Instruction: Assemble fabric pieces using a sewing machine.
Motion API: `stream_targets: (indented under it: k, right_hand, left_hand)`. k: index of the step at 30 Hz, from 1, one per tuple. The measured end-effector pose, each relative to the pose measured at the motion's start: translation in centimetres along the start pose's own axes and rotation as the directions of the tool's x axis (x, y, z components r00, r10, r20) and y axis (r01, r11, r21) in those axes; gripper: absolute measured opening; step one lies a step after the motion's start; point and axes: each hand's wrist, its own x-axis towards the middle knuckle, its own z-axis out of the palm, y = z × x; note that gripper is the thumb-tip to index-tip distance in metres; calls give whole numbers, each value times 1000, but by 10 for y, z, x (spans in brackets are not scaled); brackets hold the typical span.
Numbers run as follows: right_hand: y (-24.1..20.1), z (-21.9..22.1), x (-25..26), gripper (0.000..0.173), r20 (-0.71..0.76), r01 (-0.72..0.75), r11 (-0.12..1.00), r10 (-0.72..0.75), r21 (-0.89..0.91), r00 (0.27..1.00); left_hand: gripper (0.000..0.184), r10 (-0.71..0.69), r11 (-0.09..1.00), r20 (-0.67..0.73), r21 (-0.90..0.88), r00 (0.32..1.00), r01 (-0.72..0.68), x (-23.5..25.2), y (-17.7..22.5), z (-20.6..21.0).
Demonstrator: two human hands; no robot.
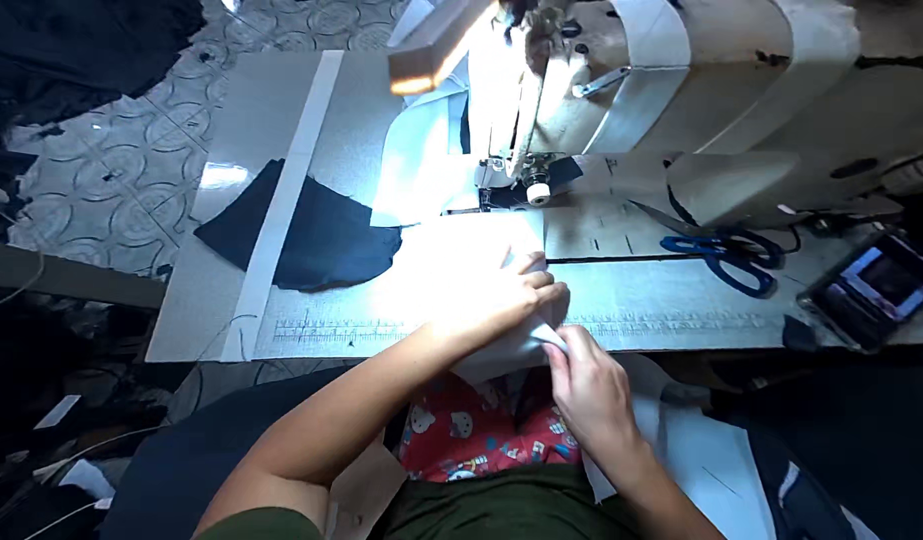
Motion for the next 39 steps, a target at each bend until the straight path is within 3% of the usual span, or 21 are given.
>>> stream_targets:
  k: [3, 5, 7, 11, 17, 20, 22, 24, 27, 31, 34, 37, 39]
  right_hand:
    - [-2, -16, -15, 37, 110, -171, 981, 160, 96, 981]
    - [4, -17, -26, 55, 181, -231, 957, 200, 174, 963]
    - [9, -15, -34, 58, 202, -233, 941, 186, 244, 962]
    - [17, -13, -39, 44, 273, -268, 892, 173, 365, 946]
    - [20, -11, -30, 51, 205, -282, 872, 215, 400, 955]
    - [18, -12, -27, 55, 219, -300, 865, 227, 402, 949]
    - [18, -13, -27, 60, 220, -299, 873, 228, 385, 948]
    - [18, -16, -28, 63, 239, -300, 886, 224, 354, 945]
    - [16, -28, -28, 65, 323, -321, 898, 222, 299, 920]
    - [19, -43, -30, 61, 339, -188, 981, 163, 42, 926]
    - [14, -52, -14, 44, 107, 16, 987, 1, -160, 994]
    - [-15, -45, 33, 32, -24, 209, 977, -210, -40, 977]
    - [-44, -23, 74, 21, 31, 325, 934, -333, 146, 943]
  left_hand:
    - [18, 178, 974, 10, 144, 984, -177, 10, 0, -7]
    - [18, 263, 941, -8, 224, 965, -255, 12, -3, -12]
    - [18, 319, 912, -82, 300, 944, -282, 12, -8, -11]
    - [20, 297, 904, -262, 388, 918, -182, 8, -13, -1]
    - [26, 200, 927, -462, 376, 864, -13, -11, -5, 5]
    - [21, 237, 903, -577, 427, 782, 42, -25, -10, 9]
    - [17, 251, 881, -592, 467, 766, 73, -37, -12, 11]
    - [18, 160, 874, -553, 465, 818, 143, -50, -3, 12]
    - [10, -157, 879, -387, 365, 909, 307, -64, 20, 11]
    - [55, -403, 871, -265, 184, 876, 456, -67, 31, 14]
    - [55, -485, 855, -234, 76, 843, 513, -65, 36, 21]
    - [56, -531, 837, -219, 18, 819, 547, -64, 40, 26]
    - [47, -526, 842, -239, -11, 816, 539, -65, 41, 26]
